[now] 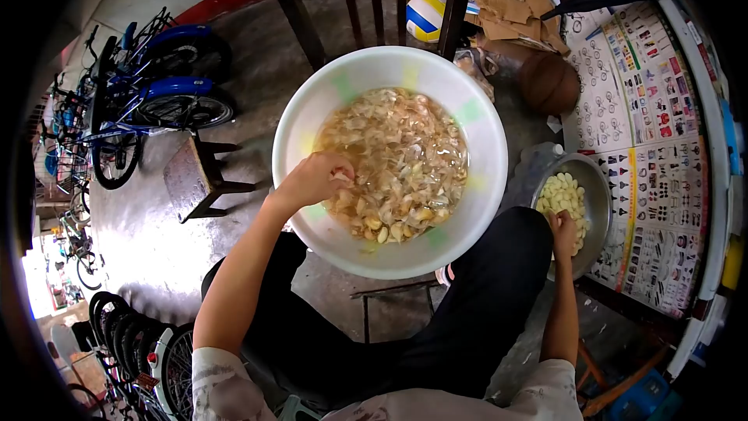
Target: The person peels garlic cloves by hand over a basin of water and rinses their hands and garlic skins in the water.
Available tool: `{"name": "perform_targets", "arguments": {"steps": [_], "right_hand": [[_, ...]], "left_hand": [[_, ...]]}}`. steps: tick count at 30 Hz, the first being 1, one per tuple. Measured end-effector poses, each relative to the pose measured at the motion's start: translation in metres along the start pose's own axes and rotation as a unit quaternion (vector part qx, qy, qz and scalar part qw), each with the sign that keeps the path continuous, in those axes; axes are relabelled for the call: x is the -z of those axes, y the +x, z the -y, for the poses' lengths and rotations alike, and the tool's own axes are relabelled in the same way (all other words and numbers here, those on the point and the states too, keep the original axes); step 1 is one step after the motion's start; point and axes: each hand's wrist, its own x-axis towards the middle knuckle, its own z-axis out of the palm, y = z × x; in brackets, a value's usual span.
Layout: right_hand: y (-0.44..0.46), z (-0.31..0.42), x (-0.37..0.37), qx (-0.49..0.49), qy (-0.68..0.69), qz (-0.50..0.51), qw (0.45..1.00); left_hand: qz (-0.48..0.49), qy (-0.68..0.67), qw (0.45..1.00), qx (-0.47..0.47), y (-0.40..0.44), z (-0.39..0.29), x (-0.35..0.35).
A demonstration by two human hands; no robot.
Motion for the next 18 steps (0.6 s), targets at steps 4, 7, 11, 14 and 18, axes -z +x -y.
{"name": "perform_targets", "arguments": {"steps": [4, 7, 11, 14, 18], "right_hand": [[0.002, -0.005, 0.0, -0.023, -0.05, -0.057, 0.997], [0.007, -0.026, 0.007, 0.009, -0.087, -0.015, 0.996], [0.006, -0.031, 0.018, 0.089, -0.082, 0.028, 0.992], [0.002, 0.001, 0.044, 0.106, -0.14, 0.004, 0.985], [-0.02, 0.171, 0.101, 0.181, -0.046, -0.089, 0.978]], "left_hand": [[0.012, -0.04, 0.999, 0.013, 0.003, 0.001, 0.006], [-0.018, -0.03, 0.998, 0.048, 0.002, -0.007, 0.01], [-0.021, -0.075, 0.994, 0.071, 0.007, 0.001, 0.011], [-0.016, -0.121, 0.991, 0.06, 0.007, 0.002, 0.014], [-0.04, -0.143, 0.987, 0.066, 0.006, -0.007, 0.014]]}}
